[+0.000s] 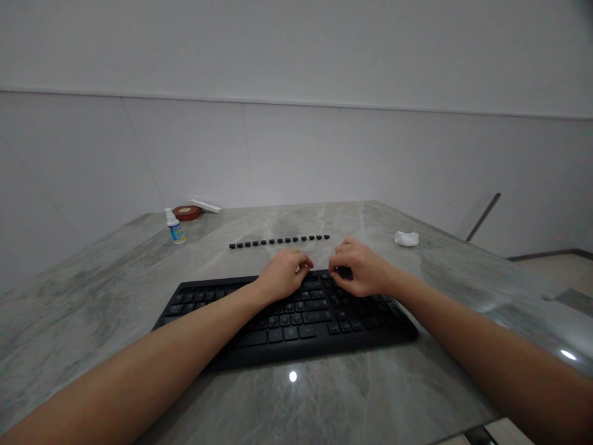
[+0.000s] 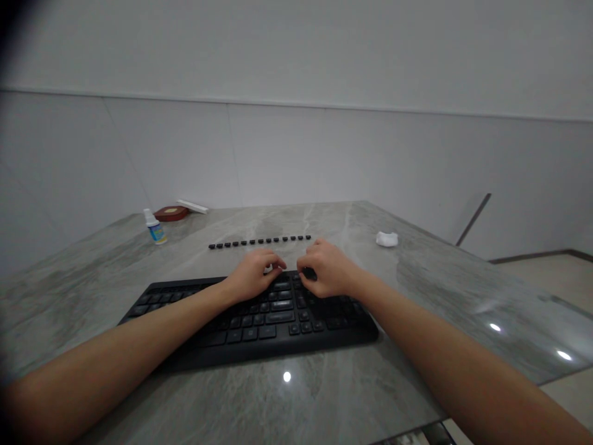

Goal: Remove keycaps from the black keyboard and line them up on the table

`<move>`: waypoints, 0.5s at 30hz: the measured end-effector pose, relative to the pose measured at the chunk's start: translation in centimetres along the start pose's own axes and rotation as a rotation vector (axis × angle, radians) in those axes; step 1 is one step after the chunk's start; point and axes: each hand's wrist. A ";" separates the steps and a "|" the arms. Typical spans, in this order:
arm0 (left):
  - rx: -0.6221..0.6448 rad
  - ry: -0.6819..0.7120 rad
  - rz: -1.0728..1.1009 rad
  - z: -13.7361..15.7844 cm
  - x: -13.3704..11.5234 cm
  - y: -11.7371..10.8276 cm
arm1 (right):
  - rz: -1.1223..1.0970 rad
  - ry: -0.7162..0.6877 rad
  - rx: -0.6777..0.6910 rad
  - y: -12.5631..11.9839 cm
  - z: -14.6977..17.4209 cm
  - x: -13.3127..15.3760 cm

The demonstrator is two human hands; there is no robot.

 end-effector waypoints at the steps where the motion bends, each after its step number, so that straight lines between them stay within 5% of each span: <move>1: 0.003 0.017 -0.003 0.0 -0.1 0.0 | 0.009 -0.001 0.003 0.0 0.0 0.0; 15: -0.007 0.247 -0.059 0.4 -0.3 0.0 | 0.123 -0.100 0.003 0.0 0.0 -0.5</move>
Point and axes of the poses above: each hand's wrist, its own z-axis away from the middle knuckle, its own y-axis out of the palm, x = y × z, and after that the axes turned 8 degrees about x, right-handed
